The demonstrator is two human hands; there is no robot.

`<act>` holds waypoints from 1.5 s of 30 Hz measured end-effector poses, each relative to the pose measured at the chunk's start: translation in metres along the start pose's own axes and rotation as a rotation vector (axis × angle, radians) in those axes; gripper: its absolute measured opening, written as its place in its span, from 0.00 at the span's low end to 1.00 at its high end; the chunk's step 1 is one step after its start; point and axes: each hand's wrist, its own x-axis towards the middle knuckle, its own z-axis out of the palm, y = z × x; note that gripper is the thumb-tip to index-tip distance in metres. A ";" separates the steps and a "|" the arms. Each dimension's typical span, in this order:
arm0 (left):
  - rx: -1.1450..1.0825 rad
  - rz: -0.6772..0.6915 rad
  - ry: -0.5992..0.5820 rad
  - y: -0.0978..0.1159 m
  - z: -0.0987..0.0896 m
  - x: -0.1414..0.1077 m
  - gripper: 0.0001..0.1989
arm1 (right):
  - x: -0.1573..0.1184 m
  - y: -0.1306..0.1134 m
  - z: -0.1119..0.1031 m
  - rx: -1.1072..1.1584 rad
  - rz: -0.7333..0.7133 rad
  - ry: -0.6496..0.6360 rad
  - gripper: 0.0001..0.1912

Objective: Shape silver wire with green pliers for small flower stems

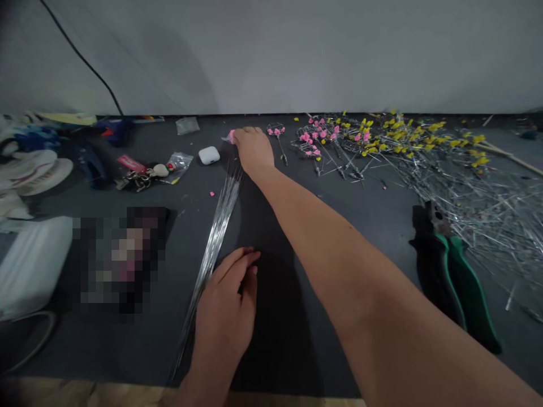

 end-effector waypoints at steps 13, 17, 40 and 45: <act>0.037 -0.016 0.113 -0.004 -0.007 0.007 0.10 | -0.108 -0.048 -0.135 0.574 0.242 0.198 0.09; -0.215 -0.063 0.223 -0.003 -0.005 0.007 0.08 | -0.178 -0.065 -0.180 0.934 0.525 0.178 0.07; -0.840 0.017 -0.417 0.076 0.024 -0.054 0.12 | -0.291 -0.049 -0.242 1.304 0.740 -0.281 0.05; -0.752 0.001 -0.485 0.068 0.026 -0.052 0.05 | -0.291 -0.049 -0.234 1.300 0.857 -0.359 0.06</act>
